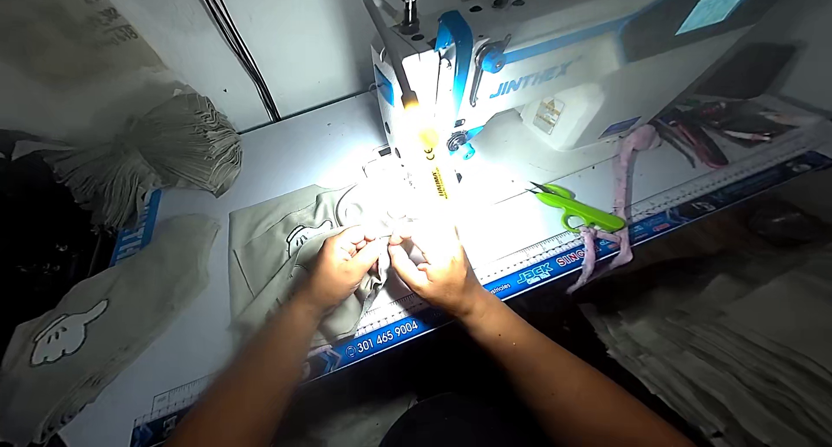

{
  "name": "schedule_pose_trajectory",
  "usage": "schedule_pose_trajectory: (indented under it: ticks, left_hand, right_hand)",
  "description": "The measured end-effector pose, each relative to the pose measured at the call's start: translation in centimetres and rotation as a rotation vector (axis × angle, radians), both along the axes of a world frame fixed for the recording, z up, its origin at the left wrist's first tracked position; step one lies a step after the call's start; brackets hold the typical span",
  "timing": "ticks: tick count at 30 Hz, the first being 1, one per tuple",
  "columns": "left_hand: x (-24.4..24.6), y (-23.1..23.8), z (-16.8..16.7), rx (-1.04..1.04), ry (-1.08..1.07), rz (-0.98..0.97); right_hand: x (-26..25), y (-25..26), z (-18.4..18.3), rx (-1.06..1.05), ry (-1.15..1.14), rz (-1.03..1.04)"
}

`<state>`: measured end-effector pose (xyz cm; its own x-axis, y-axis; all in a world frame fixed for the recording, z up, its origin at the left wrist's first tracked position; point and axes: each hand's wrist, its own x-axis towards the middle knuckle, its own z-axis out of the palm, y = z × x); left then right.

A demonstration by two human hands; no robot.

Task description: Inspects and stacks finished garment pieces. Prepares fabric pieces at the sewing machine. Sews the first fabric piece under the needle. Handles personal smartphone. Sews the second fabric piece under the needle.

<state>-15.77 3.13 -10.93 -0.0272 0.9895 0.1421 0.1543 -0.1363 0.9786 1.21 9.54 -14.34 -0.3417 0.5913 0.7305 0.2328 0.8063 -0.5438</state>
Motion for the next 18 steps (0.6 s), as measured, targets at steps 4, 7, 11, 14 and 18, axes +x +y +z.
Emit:
schedule_pose_trajectory:
  ticks: [4,7,11,14,18]
  left_hand:
    - [-0.10,-0.07,0.00,0.037,0.055,0.004]
    - [-0.16,0.05,-0.31,0.122,0.161,0.007]
    - [-0.19,0.08,-0.78,0.144,0.256,-0.007]
    - [-0.02,0.27,-0.91,0.141,0.268,0.012]
    - [0.12,0.43,-0.76,0.073,0.203,0.048]
  right_hand:
    - [-0.14,0.00,0.10,-0.021,0.008,-0.018]
    - [-0.11,-0.02,0.24,-0.038,-0.005,-0.012]
    - [-0.17,0.01,0.21,0.019,-0.050,-0.057]
    - [-0.24,-0.05,0.28,0.015,-0.083,-0.059]
    - [0.07,0.27,0.36,-0.153,-0.017,-0.066]
